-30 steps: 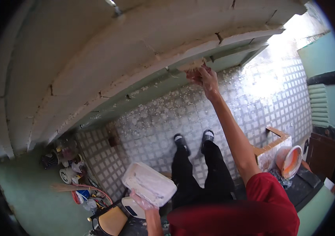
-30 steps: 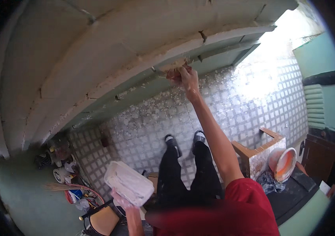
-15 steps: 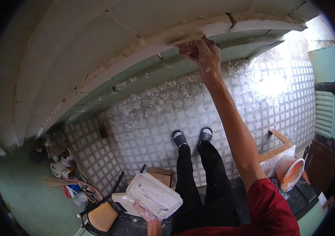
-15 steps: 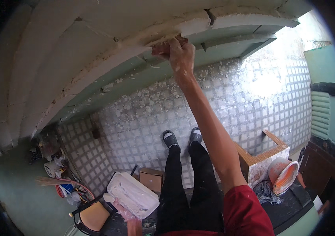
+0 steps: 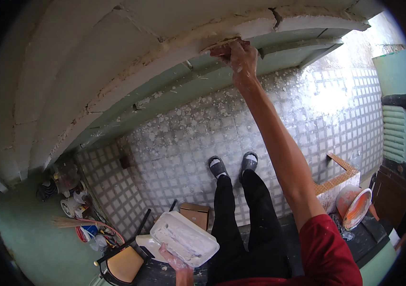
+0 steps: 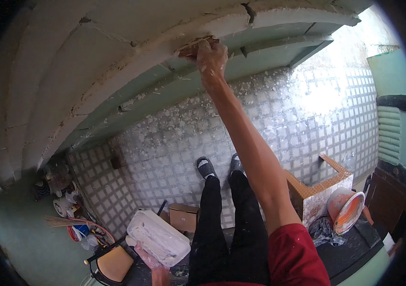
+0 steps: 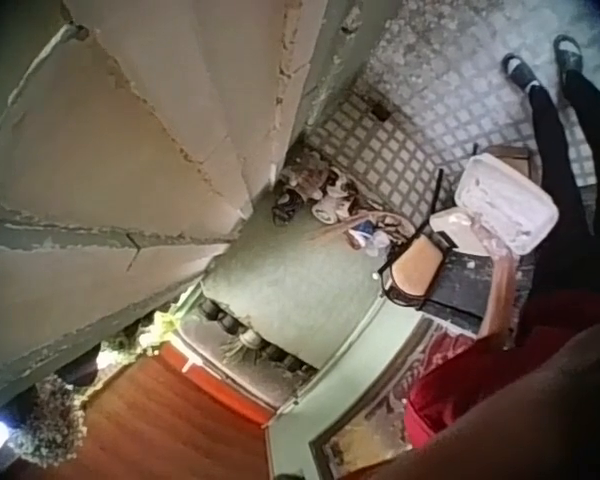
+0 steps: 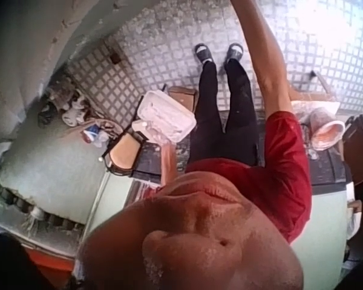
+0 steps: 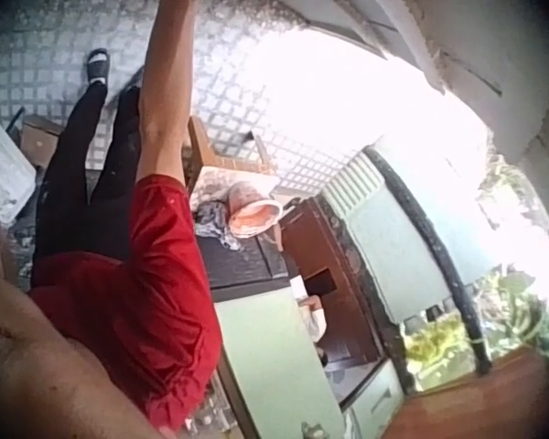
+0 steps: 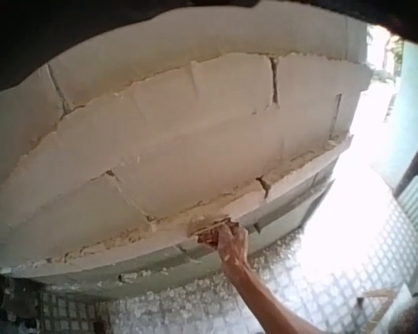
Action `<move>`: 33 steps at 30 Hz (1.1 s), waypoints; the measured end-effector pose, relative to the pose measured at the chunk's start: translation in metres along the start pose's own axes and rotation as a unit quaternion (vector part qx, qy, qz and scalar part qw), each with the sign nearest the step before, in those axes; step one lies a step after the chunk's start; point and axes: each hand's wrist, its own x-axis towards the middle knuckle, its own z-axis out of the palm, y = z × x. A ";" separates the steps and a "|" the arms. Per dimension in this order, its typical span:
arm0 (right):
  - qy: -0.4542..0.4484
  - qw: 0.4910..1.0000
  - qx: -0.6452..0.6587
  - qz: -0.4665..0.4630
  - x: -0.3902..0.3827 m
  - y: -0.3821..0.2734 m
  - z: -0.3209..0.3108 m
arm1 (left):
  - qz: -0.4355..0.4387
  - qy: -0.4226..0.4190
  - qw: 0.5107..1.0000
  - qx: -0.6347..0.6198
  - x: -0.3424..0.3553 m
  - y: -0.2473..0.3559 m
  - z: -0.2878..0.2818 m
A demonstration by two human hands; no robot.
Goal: Applying plaster or putty to a wall surface using a putty knife/spatula.
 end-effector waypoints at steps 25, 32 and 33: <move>0.128 0.896 -0.344 -0.251 -0.039 0.013 -0.015 | 0.011 -0.041 0.999 0.022 0.019 0.017 -0.020; 0.091 0.921 -0.268 -0.267 -0.066 0.048 0.040 | 0.006 -0.057 0.998 0.012 0.029 0.033 -0.024; 0.071 0.927 -0.247 -0.273 -0.071 0.050 0.045 | 0.008 -0.061 0.998 0.013 0.029 0.034 -0.024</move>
